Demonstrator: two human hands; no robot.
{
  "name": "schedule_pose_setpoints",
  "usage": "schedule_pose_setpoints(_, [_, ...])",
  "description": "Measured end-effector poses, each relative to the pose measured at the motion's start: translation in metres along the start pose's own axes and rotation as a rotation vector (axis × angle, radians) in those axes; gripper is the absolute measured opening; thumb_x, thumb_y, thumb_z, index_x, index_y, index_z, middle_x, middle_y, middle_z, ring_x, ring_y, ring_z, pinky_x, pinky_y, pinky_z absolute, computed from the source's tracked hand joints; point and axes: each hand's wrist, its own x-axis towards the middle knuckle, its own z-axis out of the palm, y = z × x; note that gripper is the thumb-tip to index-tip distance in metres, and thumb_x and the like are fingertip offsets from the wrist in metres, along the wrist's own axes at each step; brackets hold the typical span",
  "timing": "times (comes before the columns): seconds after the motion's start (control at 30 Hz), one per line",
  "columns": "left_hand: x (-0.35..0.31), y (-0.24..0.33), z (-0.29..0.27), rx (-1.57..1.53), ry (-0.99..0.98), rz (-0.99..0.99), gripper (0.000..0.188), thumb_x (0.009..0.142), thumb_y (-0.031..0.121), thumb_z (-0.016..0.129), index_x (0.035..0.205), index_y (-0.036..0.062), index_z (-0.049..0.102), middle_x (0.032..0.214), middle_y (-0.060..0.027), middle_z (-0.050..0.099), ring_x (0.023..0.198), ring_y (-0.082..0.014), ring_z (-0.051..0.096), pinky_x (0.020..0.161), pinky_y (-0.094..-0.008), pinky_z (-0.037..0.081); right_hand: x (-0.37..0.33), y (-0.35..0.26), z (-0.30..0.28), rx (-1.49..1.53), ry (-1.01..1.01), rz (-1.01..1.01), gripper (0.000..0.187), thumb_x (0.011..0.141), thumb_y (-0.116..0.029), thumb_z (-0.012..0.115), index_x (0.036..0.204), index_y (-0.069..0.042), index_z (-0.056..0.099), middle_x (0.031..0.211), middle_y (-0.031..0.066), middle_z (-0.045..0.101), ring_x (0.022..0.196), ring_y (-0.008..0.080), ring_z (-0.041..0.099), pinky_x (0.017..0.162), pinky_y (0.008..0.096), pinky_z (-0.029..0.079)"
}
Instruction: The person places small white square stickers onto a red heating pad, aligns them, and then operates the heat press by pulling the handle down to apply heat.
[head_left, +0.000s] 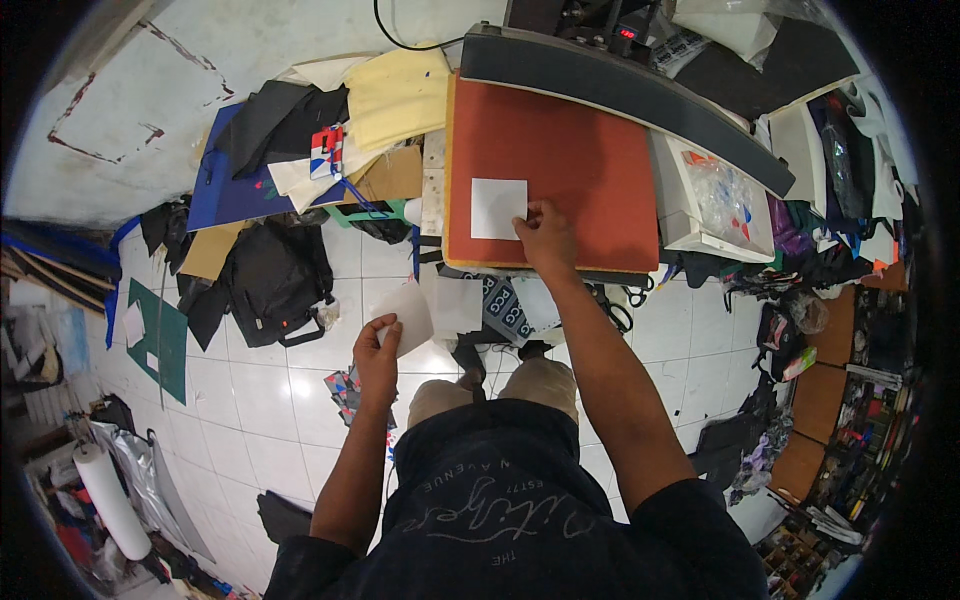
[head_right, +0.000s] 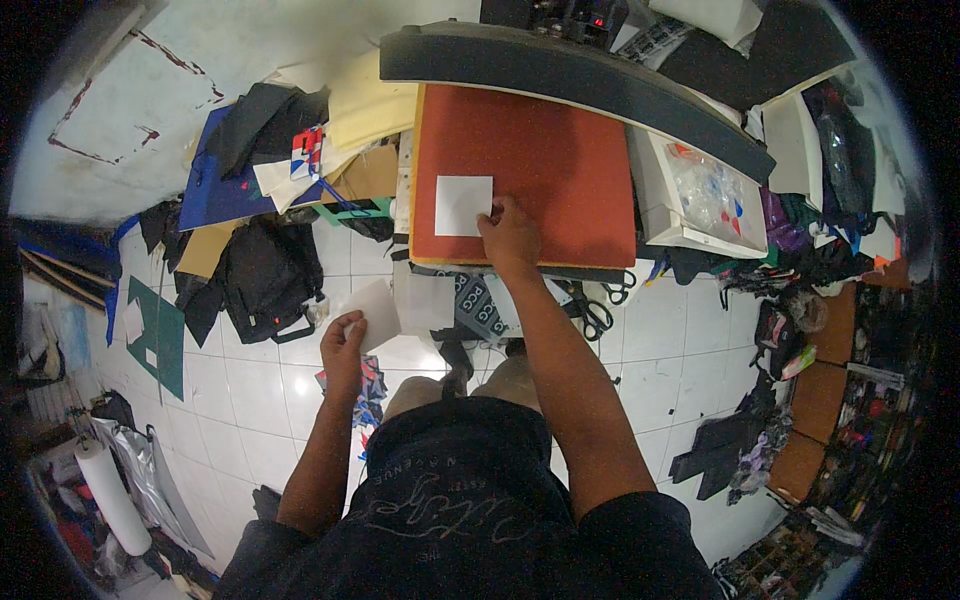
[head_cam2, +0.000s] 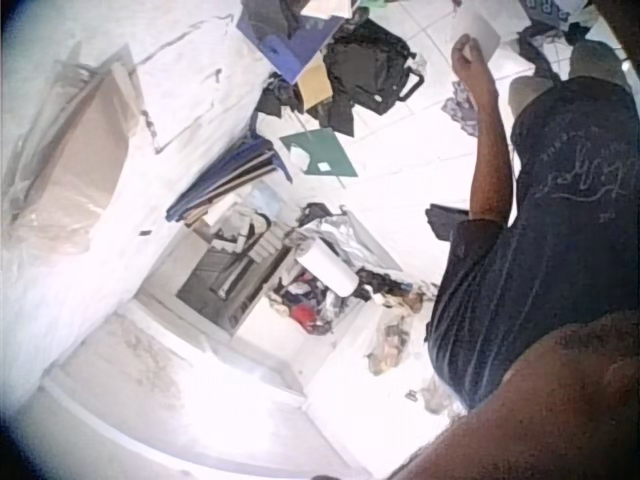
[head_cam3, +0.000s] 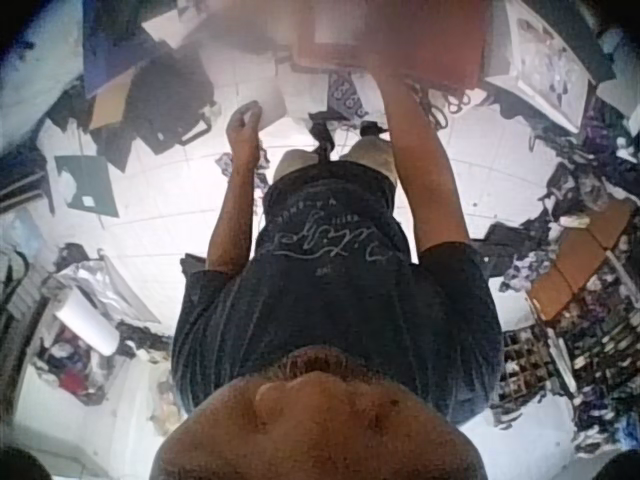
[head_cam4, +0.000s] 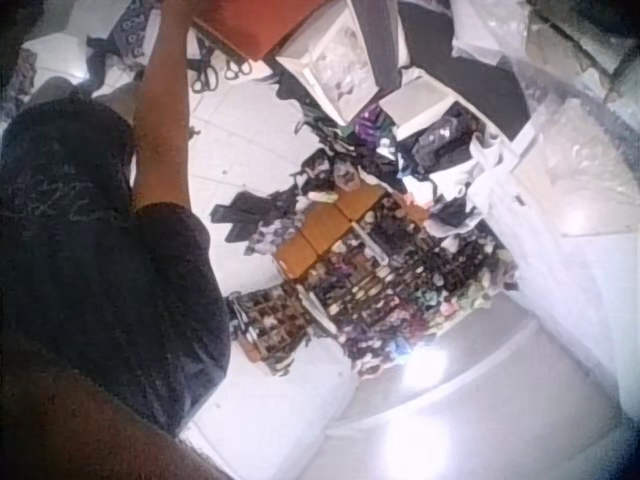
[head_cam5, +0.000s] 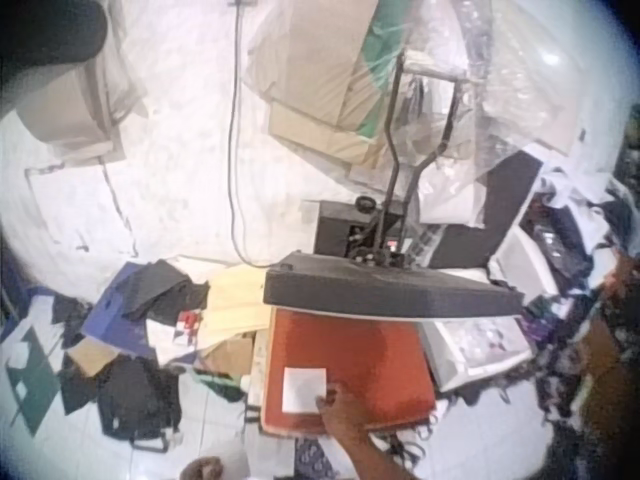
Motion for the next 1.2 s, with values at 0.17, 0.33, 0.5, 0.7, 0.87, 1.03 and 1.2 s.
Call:
schedule_pose_setpoints(0.17, [0.0,0.002,0.002,0.01,-0.004,0.01,0.02,0.089,0.011,0.064,0.105,-0.0021,0.062,0.098,-0.0088,0.064,0.086,-0.0123,0.059,0.08,-0.0255,0.047,-0.002,0.006,0.002,0.01,0.036,0.001,0.033,0.08,-0.024,0.068,0.108,-0.008,0.061,0.094,0.0114,0.069,0.09,0.0325,0.066,0.08,0.0448,0.051])
schedule_pose_setpoints(0.33, [-0.003,-0.004,0.0,0.043,-0.044,-0.018,0.026,0.09,0.014,0.063,0.109,-0.0045,0.06,0.104,-0.0119,0.063,0.093,-0.0155,0.058,0.086,-0.0283,0.045,-0.005,-0.004,-0.001,-0.036,0.04,0.002,0.032,0.08,-0.025,0.068,0.108,-0.01,0.062,0.097,0.011,0.068,0.092,0.0324,0.065,0.08,0.0457,0.051])
schedule_pose_setpoints(0.5, [-0.003,-0.005,0.006,0.035,-0.058,0.011,0.024,0.091,0.013,0.062,0.109,-0.0036,0.061,0.103,-0.0106,0.063,0.092,-0.0148,0.058,0.086,-0.0284,0.045,0.001,0.013,0.002,-0.285,0.093,-0.218,0.031,0.084,-0.03,0.065,0.109,-0.012,0.065,0.094,0.0063,0.068,0.087,0.0284,0.066,0.077,0.0416,0.052])
schedule_pose_setpoints(0.7, [-0.005,0.022,0.029,-0.106,-0.072,0.072,0.016,0.092,0.007,0.059,0.106,0.0004,0.062,0.097,-0.0082,0.065,0.089,-0.0127,0.06,0.08,-0.0259,0.047,-0.005,0.01,-0.004,-0.253,0.078,-0.25,0.028,0.087,-0.031,0.062,0.103,-0.01,0.067,0.093,0.0094,0.067,0.084,0.0293,0.064,0.076,0.042,0.052])
schedule_pose_setpoints(0.87, [-0.01,0.046,0.063,-0.294,-0.208,0.066,0.024,0.09,0.002,0.06,0.112,0.0027,0.052,0.099,-0.0082,0.064,0.083,-0.0114,0.061,0.073,-0.0247,0.049,-0.035,0.01,-0.03,0.268,-0.232,-0.122,0.032,0.087,-0.034,0.066,0.097,-0.004,0.066,0.091,0.0122,0.064,0.084,0.0211,0.063,0.072,0.036,0.049])
schedule_pose_setpoints(1.03, [-0.018,0.063,0.107,-0.298,-0.284,0.087,0.044,0.088,0.0,0.061,0.126,0.0038,0.04,0.103,-0.0133,0.065,0.089,-0.0148,0.063,0.077,-0.0281,0.052,-0.08,0.025,-0.052,0.668,-0.521,0.001,0.025,0.086,-0.026,0.07,0.093,-0.002,0.065,0.079,0.004,0.062,0.073,0.0108,0.058,0.063,0.0272,0.045])
schedule_pose_setpoints(1.2, [-0.029,0.071,0.145,-0.259,-0.193,0.142,0.051,0.09,0.003,0.06,0.135,0.0034,0.034,0.106,-0.016,0.065,0.094,-0.0173,0.064,0.081,-0.0302,0.052,-0.063,0.041,-0.082,0.598,-0.493,0.014,0.021,0.088,-0.023,0.068,0.09,-0.002,0.065,0.074,0.0017,0.061,0.066,0.0093,0.055,0.06,0.0251,0.043])
